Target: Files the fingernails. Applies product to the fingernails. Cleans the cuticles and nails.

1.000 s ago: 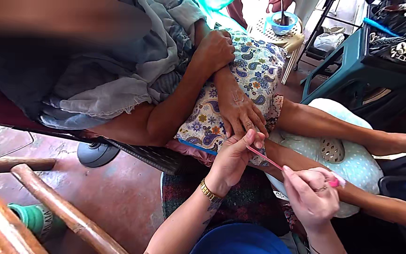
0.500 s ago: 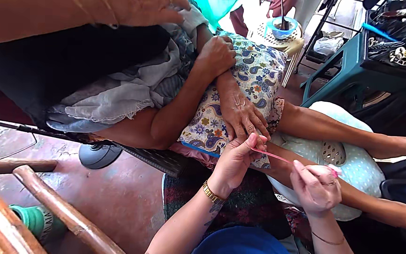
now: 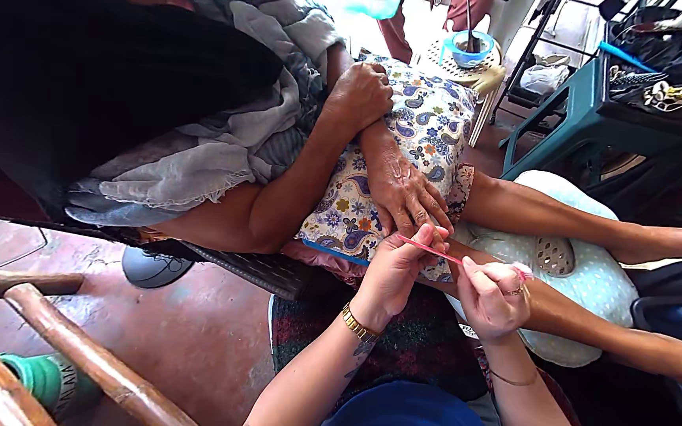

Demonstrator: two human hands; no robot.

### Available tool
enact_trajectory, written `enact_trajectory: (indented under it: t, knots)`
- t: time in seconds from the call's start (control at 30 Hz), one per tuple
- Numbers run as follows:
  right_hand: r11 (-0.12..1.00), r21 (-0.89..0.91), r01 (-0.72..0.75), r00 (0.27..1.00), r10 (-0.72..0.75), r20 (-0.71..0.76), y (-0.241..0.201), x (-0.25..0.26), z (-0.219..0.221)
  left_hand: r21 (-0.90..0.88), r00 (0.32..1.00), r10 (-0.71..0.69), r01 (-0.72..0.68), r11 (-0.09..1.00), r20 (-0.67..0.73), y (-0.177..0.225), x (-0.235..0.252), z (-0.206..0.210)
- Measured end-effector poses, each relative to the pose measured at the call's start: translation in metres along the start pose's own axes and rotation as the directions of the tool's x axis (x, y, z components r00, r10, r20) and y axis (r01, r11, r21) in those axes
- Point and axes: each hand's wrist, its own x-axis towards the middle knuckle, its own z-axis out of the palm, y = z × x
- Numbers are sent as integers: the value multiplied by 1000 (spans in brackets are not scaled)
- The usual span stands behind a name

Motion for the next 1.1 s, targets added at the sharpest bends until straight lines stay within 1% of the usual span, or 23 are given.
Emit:
enact_trajectory:
  t: [0.03, 0.1, 0.17, 0.2, 0.23, 0.33, 0.37, 0.4, 0.5, 0.53, 0.6, 0.67, 0.7, 0.73, 0.8, 0.83, 0.87, 0.9, 0.93, 0.97, 1.03, 1.07, 1.1]
  knots:
    - [1000, -16, -7, 1000, 7, 4, 2, 2, 0, 1, 1000, 0, 0, 1000, -1, 0, 0, 0]
    - [993, -110, -52, 998, 54, 19, 19, 2, -11, 3, 1000, -4, 4, 1000, -2, 2, -1, 1]
    - [971, -189, -143, 990, 143, -17, 38, 3, -25, 15, 1000, -3, 3, 1000, 10, 4, -1, 1]
    - [963, -202, -177, 984, 171, -46, 40, 5, -30, 19, 1000, 0, 0, 1000, 17, 4, 0, 0]
    - [964, -205, -171, 985, 165, -46, 36, 6, -33, 19, 1000, 3, -3, 1000, 22, 3, 1, -1]
    - [989, -143, -49, 992, 65, 109, 1, -2, -36, 42, 999, 19, -21, 999, 51, -6, -1, -7]
    - [995, -95, -24, 992, 36, 120, -3, -3, -32, 45, 997, 36, -39, 998, 67, -8, 1, -8]
    - [997, -77, -23, 994, 31, 106, 1, -3, -27, 46, 996, 53, -57, 997, 77, -9, 3, -9]
    - [970, -175, -169, 985, 170, -9, 25, 2, -30, 50, 993, 69, -74, 996, 92, -11, 7, -15]
    - [961, -197, -193, 981, 192, -24, 26, 5, -32, 40, 994, 69, -73, 997, 89, -12, 8, -17]
    - [969, -193, -153, 983, 169, 69, 4, 6, -34, 22, 995, 65, -67, 998, 74, -14, 9, -18]
    - [990, -66, -121, 978, 130, 164, -25, 9, -26, 16, 996, 66, -67, 998, 64, -15, 8, -16]
    - [990, -39, -135, 969, 140, 205, -31, 12, -22, 19, 996, 64, -65, 998, 62, -15, 9, -16]
    - [981, -69, -180, 951, 191, 242, -29, 13, -23, 23, 996, 58, -59, 998, 62, -16, 10, -16]
    - [926, -168, -337, 891, 372, 260, -7, 11, -35, 34, 997, 46, -48, 998, 56, -16, 11, -19]
    - [886, -199, -418, 858, 457, 235, 6, 10, -42, 38, 998, 44, -46, 998, 51, -15, 11, -19]
    - [851, -183, -493, 830, 523, 196, 15, 9, -48, 39, 998, 42, -44, 998, 50, -15, 10, -20]
    - [833, -155, -531, 816, 552, 173, 16, 11, -54, 36, 998, 41, -43, 998, 49, -15, 10, -20]
    - [838, -114, -533, 818, 545, 183, 10, 15, -57, 31, 998, 41, -42, 999, 49, -16, 11, -21]
    - [857, -65, -512, 828, 512, 228, -2, 18, -58, 26, 998, 40, -42, 999, 49, -16, 12, -22]
    - [906, 27, -423, 848, 386, 364, -30, 26, -54, 23, 997, 45, -46, 999, 58, -17, 12, -24]
    - [924, 54, -379, 849, 324, 418, -40, 28, -52, 24, 997, 47, -48, 999, 56, -16, 10, -22]
    - [938, 27, -346, 841, 297, 451, -42, 29, -50, 23, 998, 44, -45, 999, 44, -15, 9, -20]
